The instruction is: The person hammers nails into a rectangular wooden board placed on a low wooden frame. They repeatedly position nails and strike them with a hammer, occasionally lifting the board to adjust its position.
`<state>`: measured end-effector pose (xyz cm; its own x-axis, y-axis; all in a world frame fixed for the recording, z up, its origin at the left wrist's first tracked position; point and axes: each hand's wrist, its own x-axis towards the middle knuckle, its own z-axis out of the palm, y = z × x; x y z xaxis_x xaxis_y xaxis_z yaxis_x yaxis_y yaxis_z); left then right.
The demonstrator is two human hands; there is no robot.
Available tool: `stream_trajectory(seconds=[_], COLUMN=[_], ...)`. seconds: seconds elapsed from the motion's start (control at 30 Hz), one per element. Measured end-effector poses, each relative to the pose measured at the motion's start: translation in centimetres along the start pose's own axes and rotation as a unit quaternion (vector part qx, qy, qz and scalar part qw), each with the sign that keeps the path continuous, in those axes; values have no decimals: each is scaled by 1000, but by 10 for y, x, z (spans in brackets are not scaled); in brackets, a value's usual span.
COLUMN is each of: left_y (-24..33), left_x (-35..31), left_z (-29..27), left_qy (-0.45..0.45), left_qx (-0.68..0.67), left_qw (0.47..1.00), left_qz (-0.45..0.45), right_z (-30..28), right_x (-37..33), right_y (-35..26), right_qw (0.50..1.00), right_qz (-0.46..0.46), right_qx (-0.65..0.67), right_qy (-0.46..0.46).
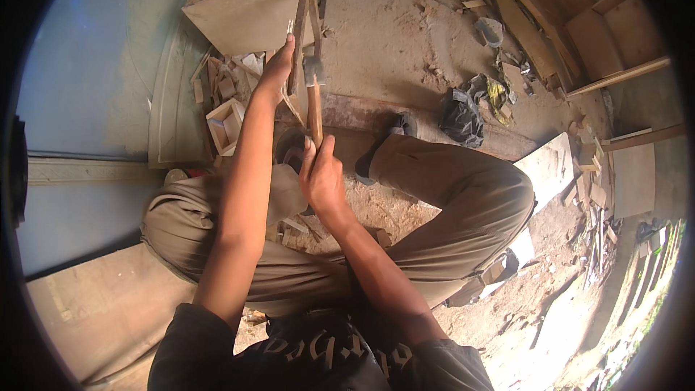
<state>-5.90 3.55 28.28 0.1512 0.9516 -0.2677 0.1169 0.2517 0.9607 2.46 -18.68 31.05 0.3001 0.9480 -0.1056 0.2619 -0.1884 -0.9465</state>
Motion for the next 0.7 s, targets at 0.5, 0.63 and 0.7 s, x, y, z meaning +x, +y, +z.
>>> stream_trajectory(seconds=[0.5,0.63,0.7], left_y=[7,18,15], left_x=[-4,-13,-8], left_z=[5,17,12], left_qy=[30,50,49], left_qx=[47,52,39], left_qw=[998,997,997], left_qz=[-24,-7,-54], right_z=[-2,-4,-6], right_x=[3,2,6], right_y=[21,47,28], right_qw=[999,998,1000], right_qz=[19,20,-12], right_qx=[-42,-54,-1], right_qy=[-25,-14,12])
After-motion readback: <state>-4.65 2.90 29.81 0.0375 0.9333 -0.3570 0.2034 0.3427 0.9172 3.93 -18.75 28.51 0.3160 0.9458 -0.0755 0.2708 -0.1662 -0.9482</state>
